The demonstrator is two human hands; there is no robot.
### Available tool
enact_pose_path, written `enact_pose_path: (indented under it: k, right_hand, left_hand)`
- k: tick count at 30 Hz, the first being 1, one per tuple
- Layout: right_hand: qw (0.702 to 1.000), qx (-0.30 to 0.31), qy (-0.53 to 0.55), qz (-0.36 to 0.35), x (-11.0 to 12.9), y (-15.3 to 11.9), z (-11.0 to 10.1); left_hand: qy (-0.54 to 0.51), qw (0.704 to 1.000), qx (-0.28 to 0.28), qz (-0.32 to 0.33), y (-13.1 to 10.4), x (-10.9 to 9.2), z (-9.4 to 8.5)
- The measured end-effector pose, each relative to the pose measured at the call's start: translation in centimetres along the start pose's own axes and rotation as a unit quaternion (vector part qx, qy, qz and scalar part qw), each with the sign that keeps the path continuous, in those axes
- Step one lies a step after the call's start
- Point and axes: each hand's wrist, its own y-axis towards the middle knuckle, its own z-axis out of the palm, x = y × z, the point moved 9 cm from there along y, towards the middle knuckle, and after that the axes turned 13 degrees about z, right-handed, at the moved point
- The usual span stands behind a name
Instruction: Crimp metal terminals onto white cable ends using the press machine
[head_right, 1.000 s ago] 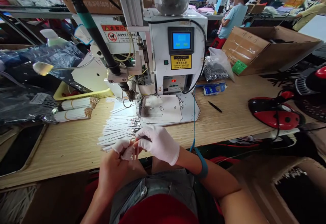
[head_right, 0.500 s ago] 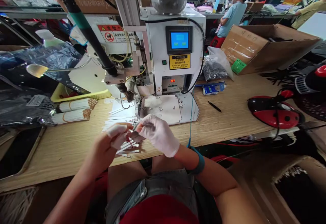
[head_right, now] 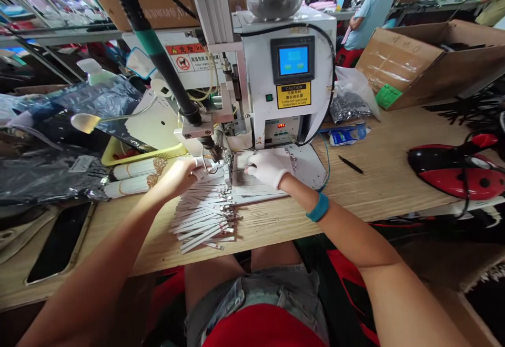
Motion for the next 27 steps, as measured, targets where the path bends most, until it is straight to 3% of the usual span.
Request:
enact_pose_path:
  k: [3,7,10,12,16,23,27]
  right_hand:
    - [0.986,0.026,0.156,0.051,-0.3,-0.4,-0.2]
    - [0.906,0.107,0.394,0.116,-0.8,-0.6,1.4]
    - [0.853,0.124,0.489,0.133,-0.4,-0.6,2.3]
    - [0.835,0.124,0.514,0.154,-0.1,-0.6,2.7]
    - [0.839,0.122,0.504,0.166,0.8,-0.3,3.0]
    - [0.832,0.198,0.49,0.17,2.0,0.1,4.2]
    - [0.824,0.205,0.499,0.174,2.0,0.2,4.4]
  left_hand:
    - [-0.109,0.994,0.009,-0.024,0.0,0.5,0.7]
    - [-0.257,0.963,0.033,-0.077,-0.2,0.9,2.1]
    - [-0.308,0.944,0.046,-0.106,-0.3,1.0,3.1]
    - [-0.314,0.943,0.052,-0.102,-0.2,0.9,3.5]
    - [-0.317,0.943,0.049,-0.085,0.0,0.9,3.9]
    - [-0.332,0.939,0.042,-0.076,0.3,1.0,4.0]
    - [-0.317,0.945,0.04,-0.066,0.6,0.8,3.8]
